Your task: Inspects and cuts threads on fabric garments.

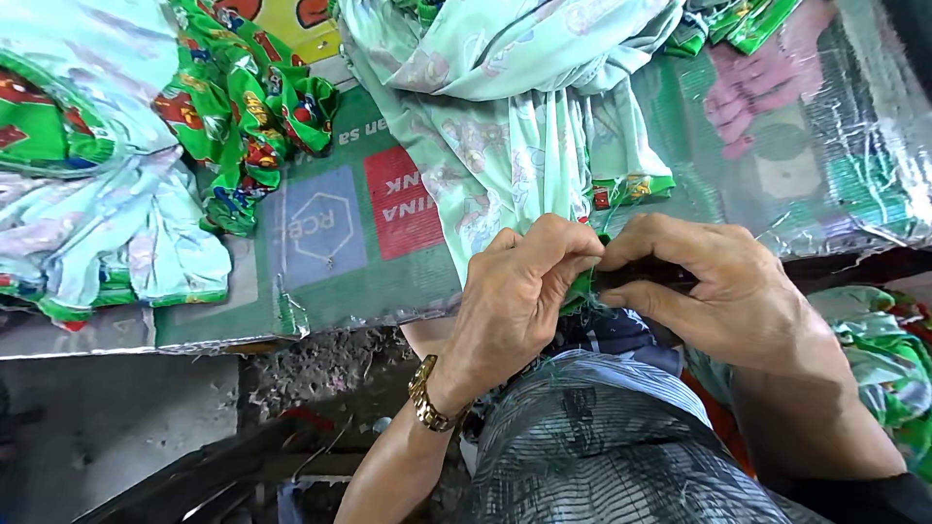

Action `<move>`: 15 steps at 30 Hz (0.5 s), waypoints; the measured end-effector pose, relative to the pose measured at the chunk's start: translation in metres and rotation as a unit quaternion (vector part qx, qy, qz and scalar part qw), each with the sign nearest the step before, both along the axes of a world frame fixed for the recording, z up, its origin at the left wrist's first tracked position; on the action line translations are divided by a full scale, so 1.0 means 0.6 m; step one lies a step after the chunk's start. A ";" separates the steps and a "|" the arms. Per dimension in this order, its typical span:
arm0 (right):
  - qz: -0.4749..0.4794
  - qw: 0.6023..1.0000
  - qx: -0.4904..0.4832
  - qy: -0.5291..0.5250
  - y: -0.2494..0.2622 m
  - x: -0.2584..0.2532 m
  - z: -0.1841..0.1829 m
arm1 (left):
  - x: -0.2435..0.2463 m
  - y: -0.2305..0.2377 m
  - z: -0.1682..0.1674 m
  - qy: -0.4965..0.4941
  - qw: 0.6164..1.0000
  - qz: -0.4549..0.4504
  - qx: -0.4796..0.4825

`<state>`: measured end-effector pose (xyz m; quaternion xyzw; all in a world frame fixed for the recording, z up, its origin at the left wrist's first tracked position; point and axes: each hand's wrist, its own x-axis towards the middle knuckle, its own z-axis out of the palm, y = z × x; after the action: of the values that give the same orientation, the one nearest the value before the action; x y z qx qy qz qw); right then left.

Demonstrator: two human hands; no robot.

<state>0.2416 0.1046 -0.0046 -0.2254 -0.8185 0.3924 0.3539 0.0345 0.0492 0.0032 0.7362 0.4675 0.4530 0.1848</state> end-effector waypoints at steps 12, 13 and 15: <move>0.139 0.990 0.027 -0.022 0.007 0.035 -0.008 | -0.030 -0.048 0.020 0.125 0.991 0.000 0.036; 0.205 0.978 0.011 -0.021 0.008 0.050 -0.009 | -0.043 -0.066 0.028 0.129 0.991 -0.034 0.021; 0.277 0.960 -0.046 0.010 0.011 0.069 -0.010 | -0.075 -0.096 0.041 0.090 0.982 -0.158 -0.053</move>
<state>0.2830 0.1112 -0.0107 -0.0021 -0.8265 0.5143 0.2288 -0.0104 -0.0082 0.0275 0.8277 0.3833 0.3244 0.2505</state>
